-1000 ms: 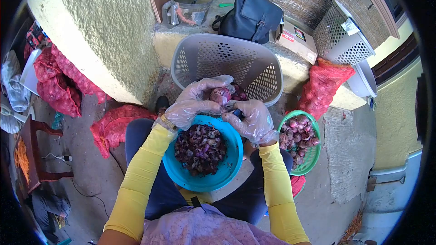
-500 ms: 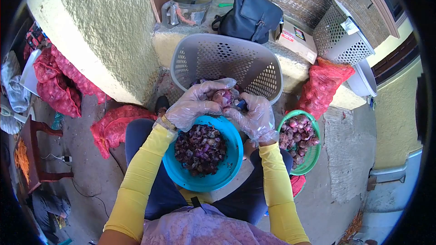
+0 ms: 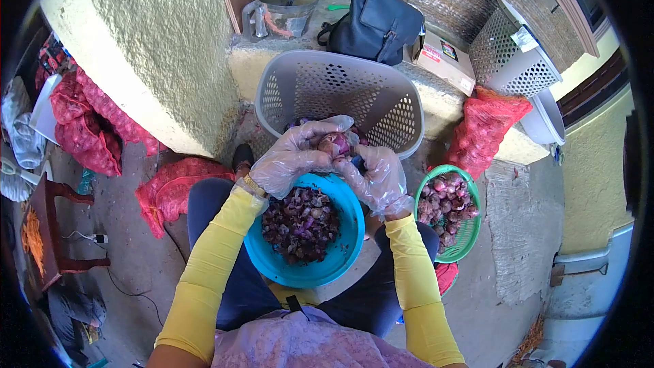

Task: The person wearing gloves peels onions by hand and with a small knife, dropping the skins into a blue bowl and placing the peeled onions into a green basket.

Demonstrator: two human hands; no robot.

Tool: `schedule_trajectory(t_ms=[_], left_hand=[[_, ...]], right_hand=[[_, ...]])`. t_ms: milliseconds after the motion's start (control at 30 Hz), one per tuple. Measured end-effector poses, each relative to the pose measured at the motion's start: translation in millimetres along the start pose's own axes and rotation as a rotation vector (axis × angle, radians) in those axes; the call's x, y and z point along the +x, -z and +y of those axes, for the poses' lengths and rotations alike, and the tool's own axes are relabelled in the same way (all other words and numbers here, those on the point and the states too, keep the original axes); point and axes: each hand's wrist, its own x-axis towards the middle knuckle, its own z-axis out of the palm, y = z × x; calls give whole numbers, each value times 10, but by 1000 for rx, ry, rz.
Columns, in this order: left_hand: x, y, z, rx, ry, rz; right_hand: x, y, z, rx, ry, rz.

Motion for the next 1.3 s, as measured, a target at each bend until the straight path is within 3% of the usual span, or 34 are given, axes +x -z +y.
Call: schedule_trajectory(t_ms=[267,500,600,667,767,1300], left_hand=[[-16,-6,10,58,-14,15],[16,13,10,51,-63,38],[5,33,20,92,-77,16],[15,130,-35,137,-34,22],[1,39,21,101,4,41],[12,27,25,119,-71,-25]], right_hand=[[10,49,76,-121,69,-90],[33,29,-44,-170,339,-123],[11,73,-24,-120,181,-208],[-3,82,-66,-88,6,-29],[-4,25,-15,-67,-82,57],[22,27,-10,-181,-64,60]])
